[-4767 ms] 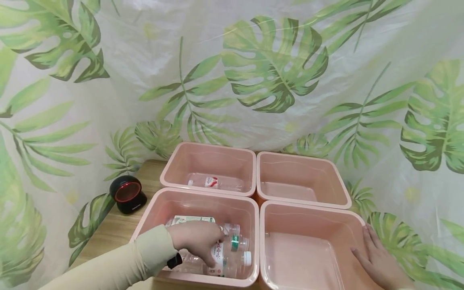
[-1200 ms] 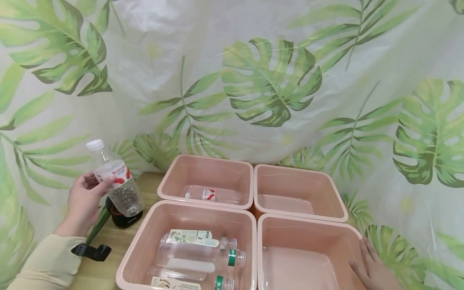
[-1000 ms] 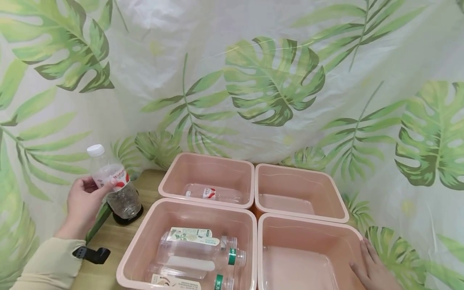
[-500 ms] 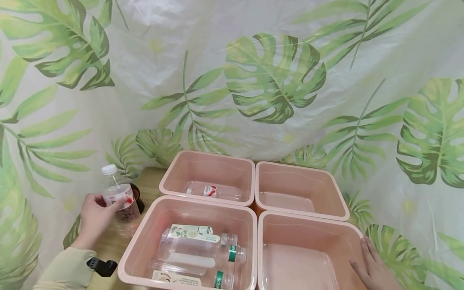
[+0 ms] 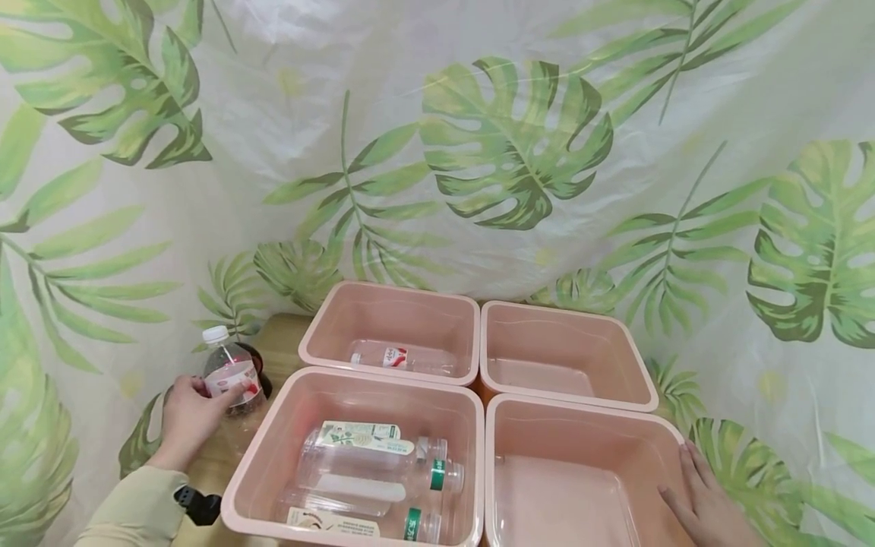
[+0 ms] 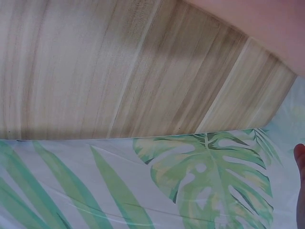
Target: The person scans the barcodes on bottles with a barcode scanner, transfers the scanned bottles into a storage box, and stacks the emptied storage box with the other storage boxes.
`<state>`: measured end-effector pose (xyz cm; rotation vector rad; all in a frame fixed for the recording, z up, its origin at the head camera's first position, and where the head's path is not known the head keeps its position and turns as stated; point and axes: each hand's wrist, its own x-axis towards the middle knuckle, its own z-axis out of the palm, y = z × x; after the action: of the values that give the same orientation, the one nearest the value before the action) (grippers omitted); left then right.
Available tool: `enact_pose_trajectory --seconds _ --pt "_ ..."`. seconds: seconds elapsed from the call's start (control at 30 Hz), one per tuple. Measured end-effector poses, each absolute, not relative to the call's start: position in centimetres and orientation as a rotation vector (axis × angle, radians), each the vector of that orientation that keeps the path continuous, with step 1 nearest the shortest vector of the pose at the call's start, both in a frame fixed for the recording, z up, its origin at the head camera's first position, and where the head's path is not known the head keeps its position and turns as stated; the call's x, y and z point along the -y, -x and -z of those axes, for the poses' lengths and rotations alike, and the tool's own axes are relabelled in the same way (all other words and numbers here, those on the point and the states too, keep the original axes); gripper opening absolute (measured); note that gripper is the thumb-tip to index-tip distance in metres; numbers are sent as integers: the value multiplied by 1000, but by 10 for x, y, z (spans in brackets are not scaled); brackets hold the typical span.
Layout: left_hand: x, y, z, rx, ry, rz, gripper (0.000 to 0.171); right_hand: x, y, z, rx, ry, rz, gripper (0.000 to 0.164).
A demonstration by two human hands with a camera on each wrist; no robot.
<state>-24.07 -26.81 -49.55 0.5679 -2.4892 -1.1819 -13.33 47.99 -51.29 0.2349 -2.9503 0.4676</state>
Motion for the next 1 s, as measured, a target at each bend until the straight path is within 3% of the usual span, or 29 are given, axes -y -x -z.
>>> enact_pose_trajectory --seconds 0.23,0.43,0.63,0.83,1.0 --pt "269 246 484 2459 -581 1228 57 -476 135 507 2967 -222 -466 78" --pt "261 253 450 2274 -552 1414 60 -475 135 505 2971 -211 -468 78" --pt "248 265 417 1863 -551 1867 39 -476 135 506 2991 -191 -487 77" --pt "240 272 405 1358 -557 2402 38 -478 135 512 2953 -210 -461 77" --pt "231 274 398 999 -561 2695 27 -480 135 514 2921 -241 -430 78"
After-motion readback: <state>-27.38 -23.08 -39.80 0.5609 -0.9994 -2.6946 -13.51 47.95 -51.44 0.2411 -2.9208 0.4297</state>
